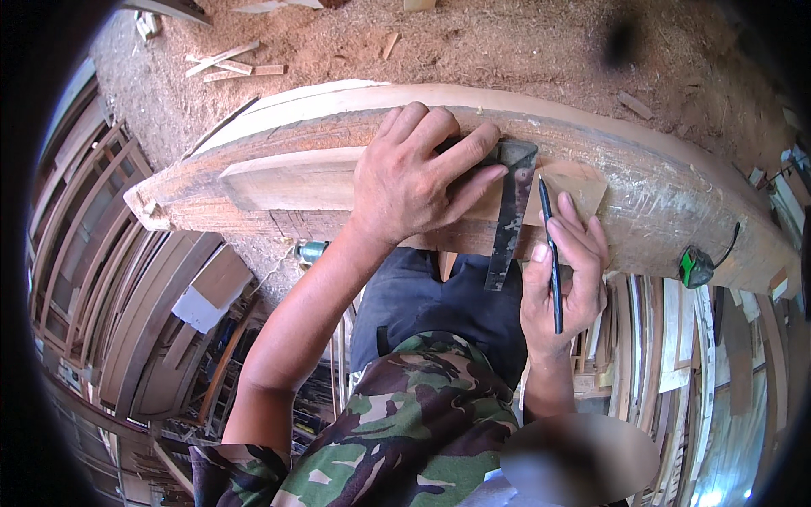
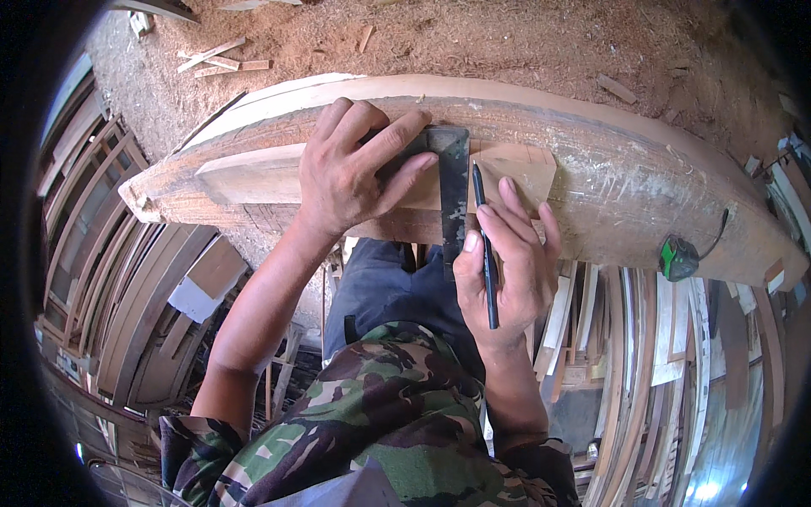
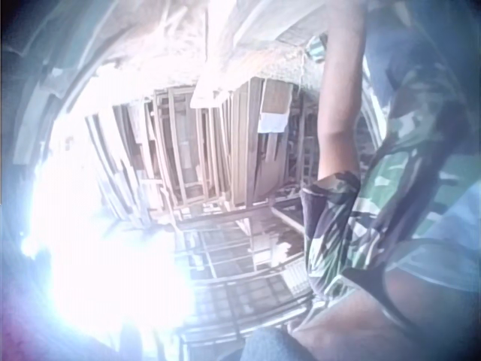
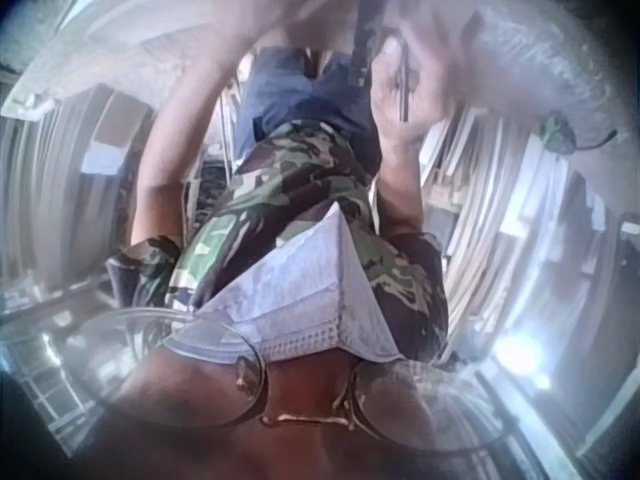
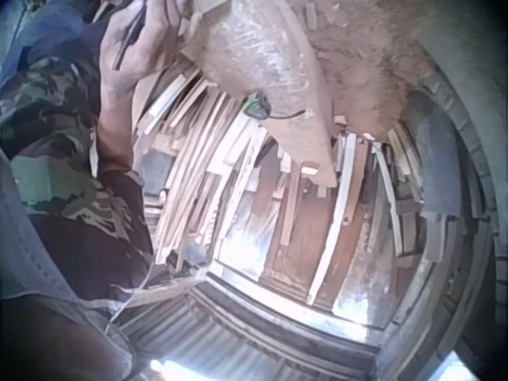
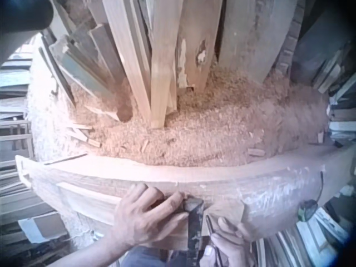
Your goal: The person marks guide lines on wooden planks using a square ruler and a pen. They position the ruler against the wood edges to draw straight lines on multiple pieces of wood.
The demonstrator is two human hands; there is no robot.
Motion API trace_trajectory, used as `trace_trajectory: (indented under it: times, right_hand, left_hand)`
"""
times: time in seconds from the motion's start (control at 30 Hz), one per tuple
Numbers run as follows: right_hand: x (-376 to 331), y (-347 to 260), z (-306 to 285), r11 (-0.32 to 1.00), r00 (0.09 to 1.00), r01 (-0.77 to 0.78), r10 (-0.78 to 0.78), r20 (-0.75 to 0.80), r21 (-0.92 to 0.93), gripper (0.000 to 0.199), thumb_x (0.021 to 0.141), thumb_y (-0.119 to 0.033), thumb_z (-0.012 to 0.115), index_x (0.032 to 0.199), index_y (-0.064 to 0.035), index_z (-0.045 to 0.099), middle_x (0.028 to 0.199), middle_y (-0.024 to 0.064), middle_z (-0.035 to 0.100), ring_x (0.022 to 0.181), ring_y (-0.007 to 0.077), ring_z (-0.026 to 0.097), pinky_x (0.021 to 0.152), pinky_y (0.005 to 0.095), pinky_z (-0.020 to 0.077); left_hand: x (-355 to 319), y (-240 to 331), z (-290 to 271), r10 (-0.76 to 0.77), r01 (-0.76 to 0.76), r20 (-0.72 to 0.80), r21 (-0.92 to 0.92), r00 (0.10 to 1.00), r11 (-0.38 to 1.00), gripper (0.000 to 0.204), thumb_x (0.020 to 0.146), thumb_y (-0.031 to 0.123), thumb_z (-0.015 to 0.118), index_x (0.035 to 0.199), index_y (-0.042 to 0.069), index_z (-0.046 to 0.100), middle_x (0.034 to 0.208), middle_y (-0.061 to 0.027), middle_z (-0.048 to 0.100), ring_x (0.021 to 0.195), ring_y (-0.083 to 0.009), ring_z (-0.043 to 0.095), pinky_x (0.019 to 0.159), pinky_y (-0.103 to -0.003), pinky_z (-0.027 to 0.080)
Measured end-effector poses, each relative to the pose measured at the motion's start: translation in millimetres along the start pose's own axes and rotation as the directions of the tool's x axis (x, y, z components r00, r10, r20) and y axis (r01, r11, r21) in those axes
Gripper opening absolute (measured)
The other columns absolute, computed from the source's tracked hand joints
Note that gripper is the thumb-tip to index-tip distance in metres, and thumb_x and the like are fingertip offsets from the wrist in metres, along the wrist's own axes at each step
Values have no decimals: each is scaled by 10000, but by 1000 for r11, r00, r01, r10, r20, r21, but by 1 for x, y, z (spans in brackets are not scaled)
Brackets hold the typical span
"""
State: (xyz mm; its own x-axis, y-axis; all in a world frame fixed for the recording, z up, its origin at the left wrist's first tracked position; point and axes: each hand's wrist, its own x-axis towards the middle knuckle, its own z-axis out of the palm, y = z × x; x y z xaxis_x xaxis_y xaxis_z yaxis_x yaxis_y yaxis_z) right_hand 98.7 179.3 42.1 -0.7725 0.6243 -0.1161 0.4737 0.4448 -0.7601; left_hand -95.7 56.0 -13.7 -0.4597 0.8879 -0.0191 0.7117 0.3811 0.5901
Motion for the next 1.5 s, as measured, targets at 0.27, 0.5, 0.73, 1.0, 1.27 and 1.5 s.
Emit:
trace_trajectory:
  times: [0.27, 0.5, 0.73, 1.0, 1.27, 1.5]
  right_hand:
    - [4, -10, -2, 993, 999, 0, 5, 46, -114, 162, 949, -62, 743, 1110, -58, 760, 1089, 104, 816, 1222, 348, 761, 1222, 559, 380]
    - [-1, -8, -8, 998, 999, -34, 36, 38, -44, 138, 963, -49, 703, 1100, -48, 704, 1046, 111, 800, 1230, 365, 757, 1233, 570, 358]
    - [-3, -3, -5, 997, 998, -68, 68, -16, 24, 180, 1004, -76, 673, 1180, -36, 669, 1138, 152, 809, 1250, 349, 749, 1239, 560, 345]
    - [-3, -6, -3, 997, 997, -76, 76, -25, -23, 212, 1000, -71, 706, 1208, -35, 687, 1156, 130, 818, 1259, 315, 747, 1250, 548, 324]
    - [-3, -6, -6, 994, 997, -69, 71, 22, -85, 143, 943, -49, 759, 1086, -57, 751, 1134, 91, 826, 1249, 310, 753, 1257, 549, 314]
    - [-9, 0, -15, 997, 997, -72, 72, 1, 3, 166, 960, -58, 735, 1125, -57, 722, 1121, 109, 815, 1237, 344, 754, 1232, 556, 348]
  left_hand:
    - [1, 0, -1, 14, -14, 0, 10, 1000, 1000, 407, 859, 329, 875, 1208, 140, 789, 885, -37, 576, 806, -236, 558, 721, -374, 477]
    - [-1, 0, -3, 19, -20, 41, 12, 999, 1000, 438, 884, 298, 828, 1289, 145, 758, 942, -49, 588, 839, -251, 560, 754, -392, 481]
    - [0, 1, -4, 62, -69, 94, 71, 994, 995, 533, 922, 275, 780, 1439, 180, 694, 985, -31, 588, 888, -250, 562, 782, -384, 470]
    - [1, 0, -2, 65, -71, 83, 73, 994, 995, 498, 923, 292, 790, 1404, 192, 710, 981, -20, 594, 888, -243, 571, 782, -378, 470]
    - [0, 0, 0, 76, -80, 56, 76, 996, 994, 462, 916, 280, 802, 1361, 181, 727, 976, -20, 601, 873, -240, 583, 766, -378, 481]
    - [2, 0, 0, 91, -94, 48, 77, 995, 993, 444, 913, 259, 808, 1341, 169, 733, 964, -32, 616, 864, -250, 590, 769, -385, 488]
